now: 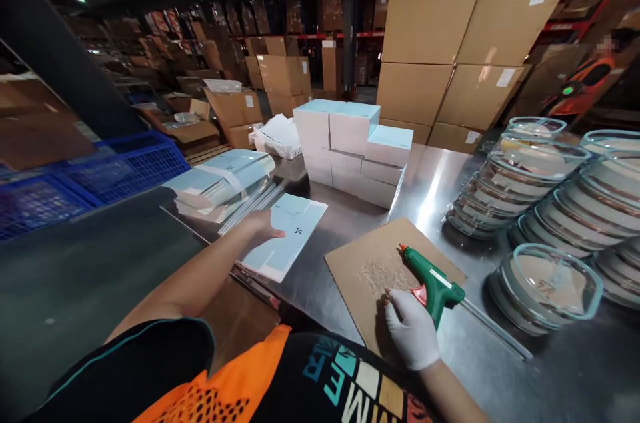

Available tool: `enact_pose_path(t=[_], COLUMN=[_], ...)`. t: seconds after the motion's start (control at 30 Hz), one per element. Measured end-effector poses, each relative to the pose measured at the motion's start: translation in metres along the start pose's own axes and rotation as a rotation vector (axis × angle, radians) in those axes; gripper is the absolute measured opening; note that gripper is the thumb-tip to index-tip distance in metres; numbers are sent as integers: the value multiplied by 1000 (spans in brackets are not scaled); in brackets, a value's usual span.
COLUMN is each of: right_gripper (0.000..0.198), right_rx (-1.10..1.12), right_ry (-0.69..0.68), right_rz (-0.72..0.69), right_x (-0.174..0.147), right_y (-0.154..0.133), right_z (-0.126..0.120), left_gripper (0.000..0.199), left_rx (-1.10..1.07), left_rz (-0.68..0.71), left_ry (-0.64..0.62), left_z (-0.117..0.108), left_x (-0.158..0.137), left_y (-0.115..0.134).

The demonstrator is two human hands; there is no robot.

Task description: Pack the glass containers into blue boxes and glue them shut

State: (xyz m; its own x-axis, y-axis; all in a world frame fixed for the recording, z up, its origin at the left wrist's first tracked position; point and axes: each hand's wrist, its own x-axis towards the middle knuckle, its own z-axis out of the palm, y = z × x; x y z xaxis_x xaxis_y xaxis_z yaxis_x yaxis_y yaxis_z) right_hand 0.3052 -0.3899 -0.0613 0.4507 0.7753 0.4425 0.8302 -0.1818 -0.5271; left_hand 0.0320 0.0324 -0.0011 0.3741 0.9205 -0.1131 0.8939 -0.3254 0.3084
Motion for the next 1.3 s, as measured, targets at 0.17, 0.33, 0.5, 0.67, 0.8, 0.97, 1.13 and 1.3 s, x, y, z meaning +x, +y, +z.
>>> enact_pose_path(t=[0.17,0.33,0.5,0.67,0.8,0.97,1.13,1.3], right_gripper=[41,46,60,36,23,37,57,69], right_rx=[33,134,404,50,108,434,459,281], right_ry=[-51,-67,81,761,598,484,109,-162], right_rz=[-20,48,22,-286,-418,-187,-269,-425], right_x=[-3,23,53,57,53,42,41,46], right_y=[5,12,-24,-66,-73,-73,-84,-85], right_z=[-9,-12,-27,-86,-131,-146,-154,-158], left_gripper=[93,65,68,58,56,54,32,25], left_rx=[-240,-685,-1172,-875,-633,-520,-234,-110], left_rz=[-71,74,304,977,1415,1584,1721,1826], left_ry=[205,212,-165,-221,-273,-409,70,372], left_z=[-27,-63,-55,-39,-46,-63,-76,-92], left_x=[-22,-65,-132,-171,-177,-175,-165,-169], left_y=[12,45,102,142,154,155,148,143])
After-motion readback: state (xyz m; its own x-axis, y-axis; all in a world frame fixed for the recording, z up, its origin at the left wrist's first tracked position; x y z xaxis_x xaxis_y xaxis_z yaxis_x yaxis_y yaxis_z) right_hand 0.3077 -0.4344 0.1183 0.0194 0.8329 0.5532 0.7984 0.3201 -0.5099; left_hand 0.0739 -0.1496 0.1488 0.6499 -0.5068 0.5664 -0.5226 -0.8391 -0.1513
